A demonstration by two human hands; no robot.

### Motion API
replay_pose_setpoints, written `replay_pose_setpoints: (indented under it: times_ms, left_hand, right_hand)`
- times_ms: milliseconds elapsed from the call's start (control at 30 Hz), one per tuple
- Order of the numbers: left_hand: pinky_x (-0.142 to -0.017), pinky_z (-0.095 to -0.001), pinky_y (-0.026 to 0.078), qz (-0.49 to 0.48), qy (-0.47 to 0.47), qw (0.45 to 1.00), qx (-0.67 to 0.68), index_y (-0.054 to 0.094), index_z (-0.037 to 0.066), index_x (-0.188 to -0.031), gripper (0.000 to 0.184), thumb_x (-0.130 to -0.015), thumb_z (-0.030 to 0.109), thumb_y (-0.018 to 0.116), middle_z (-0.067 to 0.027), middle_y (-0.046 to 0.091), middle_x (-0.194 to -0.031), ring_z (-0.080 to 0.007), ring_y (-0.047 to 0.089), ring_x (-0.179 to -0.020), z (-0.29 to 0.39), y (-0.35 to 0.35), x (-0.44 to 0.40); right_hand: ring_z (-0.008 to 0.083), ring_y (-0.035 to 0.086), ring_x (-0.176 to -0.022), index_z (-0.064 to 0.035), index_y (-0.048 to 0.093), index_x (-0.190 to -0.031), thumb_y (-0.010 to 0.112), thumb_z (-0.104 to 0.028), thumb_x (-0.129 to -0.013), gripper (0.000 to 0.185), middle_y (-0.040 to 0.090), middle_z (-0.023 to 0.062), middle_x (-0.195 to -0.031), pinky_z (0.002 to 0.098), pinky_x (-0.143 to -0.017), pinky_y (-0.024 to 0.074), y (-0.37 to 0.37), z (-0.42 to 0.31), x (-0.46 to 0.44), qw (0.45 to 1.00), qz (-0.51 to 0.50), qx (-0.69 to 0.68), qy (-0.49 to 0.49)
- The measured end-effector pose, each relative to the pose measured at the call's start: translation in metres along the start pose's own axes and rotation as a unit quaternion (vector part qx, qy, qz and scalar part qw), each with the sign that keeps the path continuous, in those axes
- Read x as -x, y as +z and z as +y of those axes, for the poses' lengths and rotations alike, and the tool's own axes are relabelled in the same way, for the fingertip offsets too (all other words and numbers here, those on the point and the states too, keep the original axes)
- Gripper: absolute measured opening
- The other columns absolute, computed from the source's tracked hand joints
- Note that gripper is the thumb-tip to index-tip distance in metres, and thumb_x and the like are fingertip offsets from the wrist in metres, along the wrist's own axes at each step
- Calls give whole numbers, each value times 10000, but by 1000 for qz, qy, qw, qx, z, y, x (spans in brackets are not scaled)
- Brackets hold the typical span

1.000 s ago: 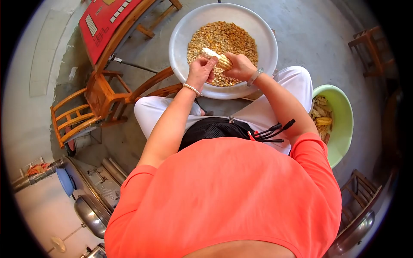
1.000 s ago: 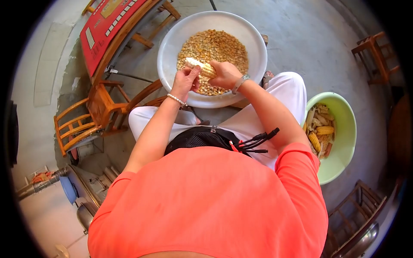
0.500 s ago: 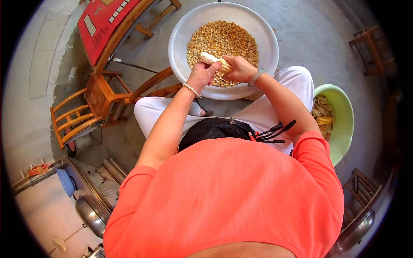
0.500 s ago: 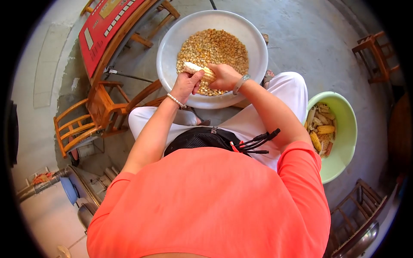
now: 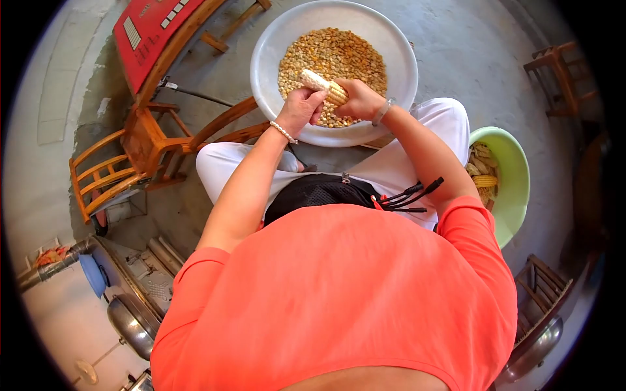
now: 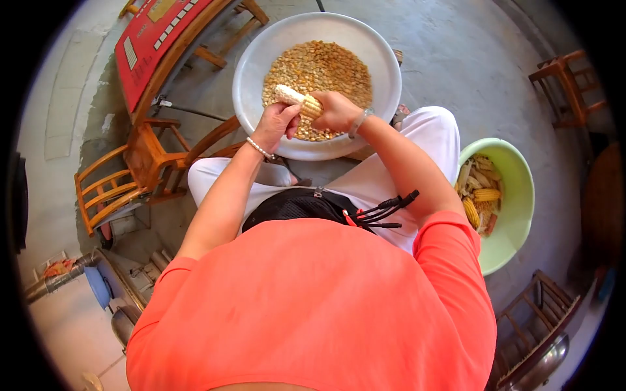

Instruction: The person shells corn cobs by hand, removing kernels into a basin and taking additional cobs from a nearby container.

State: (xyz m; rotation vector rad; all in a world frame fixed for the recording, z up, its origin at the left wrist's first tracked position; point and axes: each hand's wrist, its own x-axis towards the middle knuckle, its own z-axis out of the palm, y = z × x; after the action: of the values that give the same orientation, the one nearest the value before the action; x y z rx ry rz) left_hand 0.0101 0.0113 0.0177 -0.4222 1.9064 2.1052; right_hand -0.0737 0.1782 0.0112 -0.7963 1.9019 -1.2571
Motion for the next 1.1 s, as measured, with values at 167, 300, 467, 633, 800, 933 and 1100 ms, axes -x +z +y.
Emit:
replay_pose_setpoints:
  times_ms: [167, 300, 467, 633, 800, 933, 1100]
  left_hand:
    - [-446, -234, 409, 25, -9, 999, 21, 547, 15, -804, 105, -812, 108, 498, -55, 542, -668, -113, 509, -502, 2, -1, 1]
    - [-426, -224, 401, 59, 4, 998, 4, 552, 25, -769, 168, -828, 182, 548, -36, 538, -633, -106, 513, -478, 7, 6, 3]
    - [-351, -214, 319, 69, -19, 997, 4, 541, 68, -668, 309, -841, 315, 606, -3, 487, -522, -84, 439, -386, 5, 6, -1]
    - [-342, -216, 305, 62, -31, 998, -8, 537, 82, -669, 291, -829, 305, 632, 8, 465, -521, -75, 399, -378, 3, 5, -4]
    - [-349, -211, 309, 43, -20, 999, 6, 538, 80, -710, 240, -834, 267, 622, 15, 461, -556, -67, 405, -411, 1, 4, -3]
    - [-354, -208, 311, 28, -20, 999, 17, 534, 79, -728, 196, -846, 225, 592, 14, 461, -575, -67, 405, -418, 0, 1, -4]
    - [-359, -208, 310, 10, -8, 1000, 13, 523, 79, -716, 205, -855, 223, 571, 12, 463, -576, -72, 406, -417, 5, 4, 0]
  right_hand:
    - [259, 605, -663, -30, 594, -884, 711, -185, -597, 346, 610, 146, -704, 357, -615, 465, 0, 6, -3, 992, 48, 87, -78]
    - [350, 597, -731, -36, 595, -844, 679, -205, -605, 304, 606, 198, -743, 407, -655, 467, 2, 6, -2, 974, 103, 197, -43]
    - [368, 586, -666, -53, 539, -812, 645, -200, -627, 259, 593, 186, -681, 453, -605, 460, 9, 3, 1, 945, 150, 282, -75]
    - [370, 585, -660, -52, 519, -827, 623, -191, -640, 256, 588, 186, -668, 459, -599, 460, 11, 0, 3, 932, 158, 316, -83]
    - [370, 584, -652, -51, 512, -827, 615, -180, -639, 250, 582, 181, -655, 461, -593, 458, 13, 2, 3, 930, 167, 315, -92]
    - [369, 584, -653, -50, 516, -823, 614, -172, -632, 247, 582, 181, -655, 461, -596, 458, 13, 2, 2, 929, 163, 319, -94]
    - [372, 583, -669, -46, 534, -816, 617, -175, -622, 247, 583, 190, -668, 461, -615, 457, 11, 1, 2, 942, 144, 293, -79]
